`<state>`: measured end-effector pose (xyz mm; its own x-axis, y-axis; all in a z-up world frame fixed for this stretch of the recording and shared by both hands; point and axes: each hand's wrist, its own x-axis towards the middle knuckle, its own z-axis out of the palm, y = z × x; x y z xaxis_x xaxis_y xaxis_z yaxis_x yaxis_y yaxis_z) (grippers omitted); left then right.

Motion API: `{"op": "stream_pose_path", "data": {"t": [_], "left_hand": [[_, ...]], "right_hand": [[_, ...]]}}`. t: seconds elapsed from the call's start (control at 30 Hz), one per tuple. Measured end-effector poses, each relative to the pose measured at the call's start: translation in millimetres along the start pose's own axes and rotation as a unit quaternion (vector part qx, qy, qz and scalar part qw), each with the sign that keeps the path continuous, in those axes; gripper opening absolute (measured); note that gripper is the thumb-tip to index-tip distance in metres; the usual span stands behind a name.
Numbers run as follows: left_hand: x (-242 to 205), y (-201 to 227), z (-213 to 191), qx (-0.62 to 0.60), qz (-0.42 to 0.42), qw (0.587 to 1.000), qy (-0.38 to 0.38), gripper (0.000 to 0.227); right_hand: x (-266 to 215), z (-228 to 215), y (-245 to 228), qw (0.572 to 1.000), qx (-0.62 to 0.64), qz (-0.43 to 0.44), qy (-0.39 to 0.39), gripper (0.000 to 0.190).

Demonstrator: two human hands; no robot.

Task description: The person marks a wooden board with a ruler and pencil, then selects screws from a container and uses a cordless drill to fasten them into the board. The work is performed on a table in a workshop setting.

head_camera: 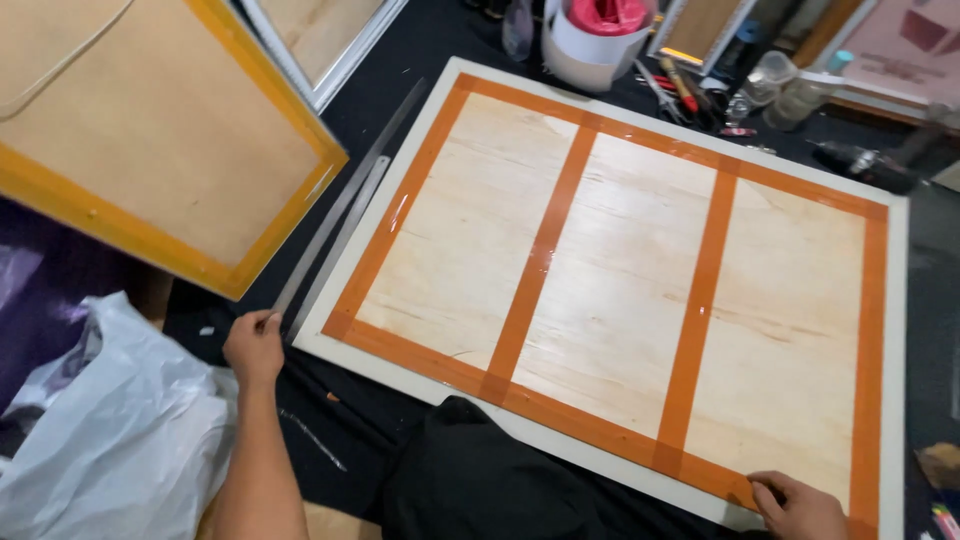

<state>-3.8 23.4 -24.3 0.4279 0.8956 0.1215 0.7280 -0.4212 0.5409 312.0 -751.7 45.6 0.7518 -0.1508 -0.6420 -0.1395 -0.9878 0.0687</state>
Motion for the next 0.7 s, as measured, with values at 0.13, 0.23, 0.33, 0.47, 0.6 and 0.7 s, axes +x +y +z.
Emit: {"op": "stream_pose_path", "data": {"t": [0.13,0.23,0.33,0.47,0.6,0.7], "left_hand": [[-10.1,36.2,-4.9,-0.241,-0.051,0.962,0.118,0.016],[-21.2,64.8,-15.1,-0.465,-0.086,0.875,0.108,0.003],[-44.4,104.0,-55.7,-0.553,-0.024,0.832,0.032,0.01],[-38.2,105.8,-70.4,-0.437,0.085,0.891,0.088,0.032],[-24.5,178.5,-93.2,-0.511,0.073,0.856,-0.034,0.026],[-53.1,296.6,-115.3,-0.541,0.054,0.828,-0.136,0.023]], "right_hand": [[-42.4,-14.2,-7.2,0.99,0.06,-0.115,0.058,0.03],[-50.0,-10.9,-6.2,0.98,0.1,-0.145,0.088,0.029],[-57.9,-13.4,-7.2,0.967,0.134,-0.187,0.11,0.032],[-75.6,-22.6,3.8,0.932,0.219,-0.22,0.189,0.033],[-113.1,-72.4,38.4,0.796,0.318,-0.313,0.408,0.037],[-142.5,-92.6,89.4,0.741,0.288,-0.309,0.522,0.057]]}}
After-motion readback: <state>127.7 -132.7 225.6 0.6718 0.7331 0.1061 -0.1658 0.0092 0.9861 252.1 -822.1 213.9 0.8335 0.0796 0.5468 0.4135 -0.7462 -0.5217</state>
